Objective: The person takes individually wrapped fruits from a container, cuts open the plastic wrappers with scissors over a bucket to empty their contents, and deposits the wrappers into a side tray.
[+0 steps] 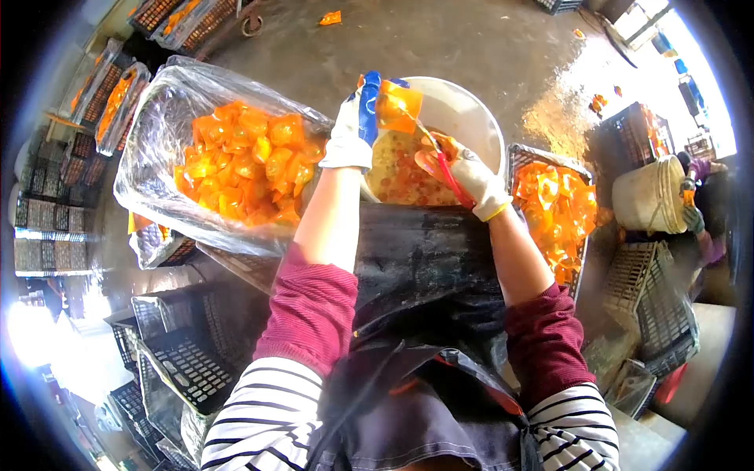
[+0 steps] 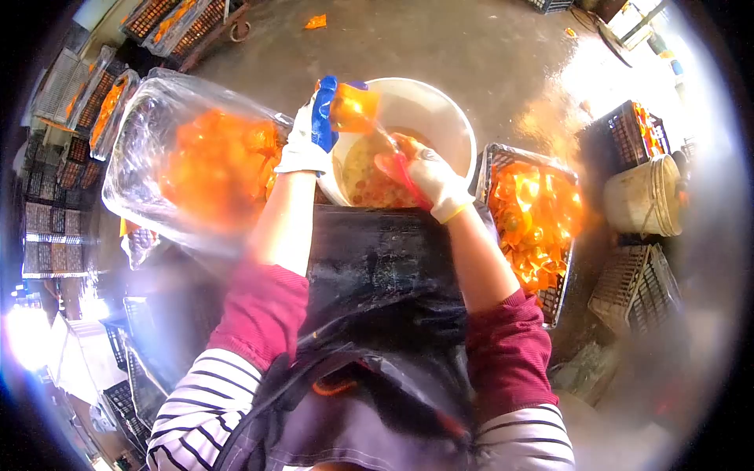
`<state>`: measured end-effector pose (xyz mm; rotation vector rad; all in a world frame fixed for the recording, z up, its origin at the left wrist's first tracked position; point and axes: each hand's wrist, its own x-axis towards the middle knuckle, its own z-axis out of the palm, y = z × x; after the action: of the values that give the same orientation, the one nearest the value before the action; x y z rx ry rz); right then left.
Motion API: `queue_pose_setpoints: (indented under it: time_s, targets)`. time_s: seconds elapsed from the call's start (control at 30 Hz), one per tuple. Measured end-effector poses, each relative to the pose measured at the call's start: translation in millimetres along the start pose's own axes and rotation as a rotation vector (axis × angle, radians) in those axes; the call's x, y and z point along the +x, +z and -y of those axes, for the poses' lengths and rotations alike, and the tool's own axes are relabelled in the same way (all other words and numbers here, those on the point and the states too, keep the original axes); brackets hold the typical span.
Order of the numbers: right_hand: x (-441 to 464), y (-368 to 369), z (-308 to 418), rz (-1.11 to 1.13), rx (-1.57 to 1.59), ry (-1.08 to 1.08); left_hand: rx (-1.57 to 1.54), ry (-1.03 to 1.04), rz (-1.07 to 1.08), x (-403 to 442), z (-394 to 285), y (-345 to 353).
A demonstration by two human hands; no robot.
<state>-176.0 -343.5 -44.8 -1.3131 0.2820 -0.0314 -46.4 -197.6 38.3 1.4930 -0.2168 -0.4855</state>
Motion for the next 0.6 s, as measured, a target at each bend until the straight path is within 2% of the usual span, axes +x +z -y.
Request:
queue_pose_setpoints:
  time_s: [0.03, 0.1, 0.27, 0.3, 0.37, 0.4, 0.5, 0.6]
  targets:
    - [0.0, 4.1, 2.3, 0.015, 0.078, 0.004, 0.065, -0.021, -0.021, 2.4, 0.8, 0.7]
    - [-1.8, 4.2, 6.4, 0.033, -0.077, -0.006, 0.196, -0.064, -0.065, 7.0, 3.0, 0.4]
    - [-14.4, 11.8, 33.7, -0.03, -0.375, 0.133, -0.005, 0.032, 0.108, 19.0, 15.7, -5.6]
    - [-11.5, 10.2, 26.6, -0.025, -0.31, 0.072, -0.048, 0.053, 0.149, 26.7, 24.3, -7.5]
    - [-4.0, 10.1, 12.0, -0.012, -0.177, -0.05, 0.1, 0.018, 0.1, 31.6, 28.4, -3.7]
    - [-2.2, 6.3, 8.7, -0.018, -0.178, -0.015, 0.174, -0.001, 0.074, 32.8, 31.1, -2.3]
    - [-2.5, 7.2, 13.7, -0.048, -0.157, 0.065, -0.094, 0.061, 0.204, 25.1, 30.8, -1.6]
    - [-1.1, 2.0, 9.1, -0.075, -0.146, 0.091, -0.728, -0.172, 0.155, 38.6, 47.2, -0.2]
